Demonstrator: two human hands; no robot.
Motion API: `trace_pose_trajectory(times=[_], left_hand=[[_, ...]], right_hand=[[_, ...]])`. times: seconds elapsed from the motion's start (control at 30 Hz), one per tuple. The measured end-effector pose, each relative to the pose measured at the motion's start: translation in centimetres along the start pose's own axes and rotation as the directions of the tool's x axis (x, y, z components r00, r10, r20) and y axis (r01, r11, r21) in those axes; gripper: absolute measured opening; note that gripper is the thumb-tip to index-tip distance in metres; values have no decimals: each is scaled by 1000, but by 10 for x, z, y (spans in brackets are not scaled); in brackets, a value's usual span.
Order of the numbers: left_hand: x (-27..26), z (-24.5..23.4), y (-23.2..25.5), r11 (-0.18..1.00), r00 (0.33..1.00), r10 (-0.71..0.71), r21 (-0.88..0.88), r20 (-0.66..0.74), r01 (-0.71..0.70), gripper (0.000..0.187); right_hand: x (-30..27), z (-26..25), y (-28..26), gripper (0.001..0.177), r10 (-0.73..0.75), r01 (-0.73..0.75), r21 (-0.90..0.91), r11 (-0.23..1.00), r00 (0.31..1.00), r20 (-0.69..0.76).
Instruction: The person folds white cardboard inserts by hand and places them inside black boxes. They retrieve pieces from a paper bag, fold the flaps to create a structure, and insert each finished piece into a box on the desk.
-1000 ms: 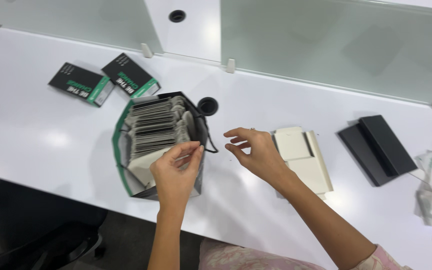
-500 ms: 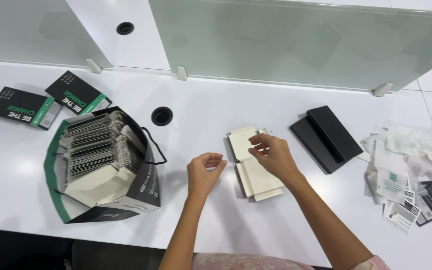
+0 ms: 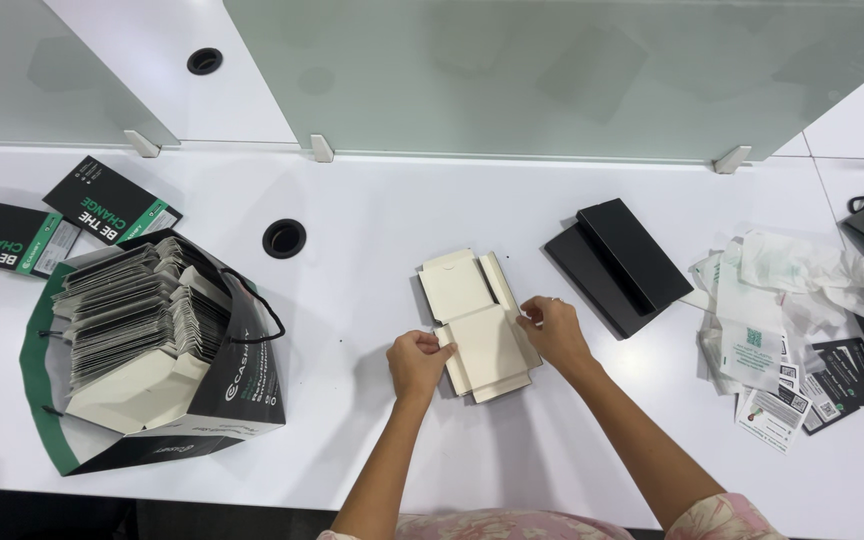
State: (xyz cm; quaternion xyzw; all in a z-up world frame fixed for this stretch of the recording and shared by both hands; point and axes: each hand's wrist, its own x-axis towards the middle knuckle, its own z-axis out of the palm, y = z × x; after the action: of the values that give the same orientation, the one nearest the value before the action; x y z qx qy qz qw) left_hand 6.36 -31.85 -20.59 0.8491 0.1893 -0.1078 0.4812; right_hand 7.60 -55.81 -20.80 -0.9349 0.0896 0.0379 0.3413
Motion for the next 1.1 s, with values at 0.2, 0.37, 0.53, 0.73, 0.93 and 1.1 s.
trace_pose_trajectory(times=[0.2, 0.37, 0.53, 0.73, 0.93, 1.1], left_hand=[[-1, 1, 1, 999, 999, -44, 21, -26, 45, 26], [-1, 4, -2, 1000, 999, -30, -2, -21, 30, 21], [-3, 1, 2, 1000, 999, -30, -2, -30, 30, 20], [-3, -9, 16, 1000, 999, -22, -13, -35, 21, 19], [-5, -34, 35, 995, 998, 24, -93, -57, -30, 20], [-7, -70, 52, 975, 976, 153, -136, -152, -174, 23]], right_hand=[[1, 13, 13, 26, 76, -76, 58, 995, 997, 4], [3, 16, 16, 25, 95, -93, 109, 990, 995, -20], [5, 15, 16, 19, 115, -110, 130, 985, 993, -36], [3, -2, -4, 17, 156, -147, 119, 982, 985, -68], [0, -22, -33, 17, 115, -91, 176, 980, 985, -129], [1, -32, -70, 24, 33, 13, 260, 965, 985, -169]])
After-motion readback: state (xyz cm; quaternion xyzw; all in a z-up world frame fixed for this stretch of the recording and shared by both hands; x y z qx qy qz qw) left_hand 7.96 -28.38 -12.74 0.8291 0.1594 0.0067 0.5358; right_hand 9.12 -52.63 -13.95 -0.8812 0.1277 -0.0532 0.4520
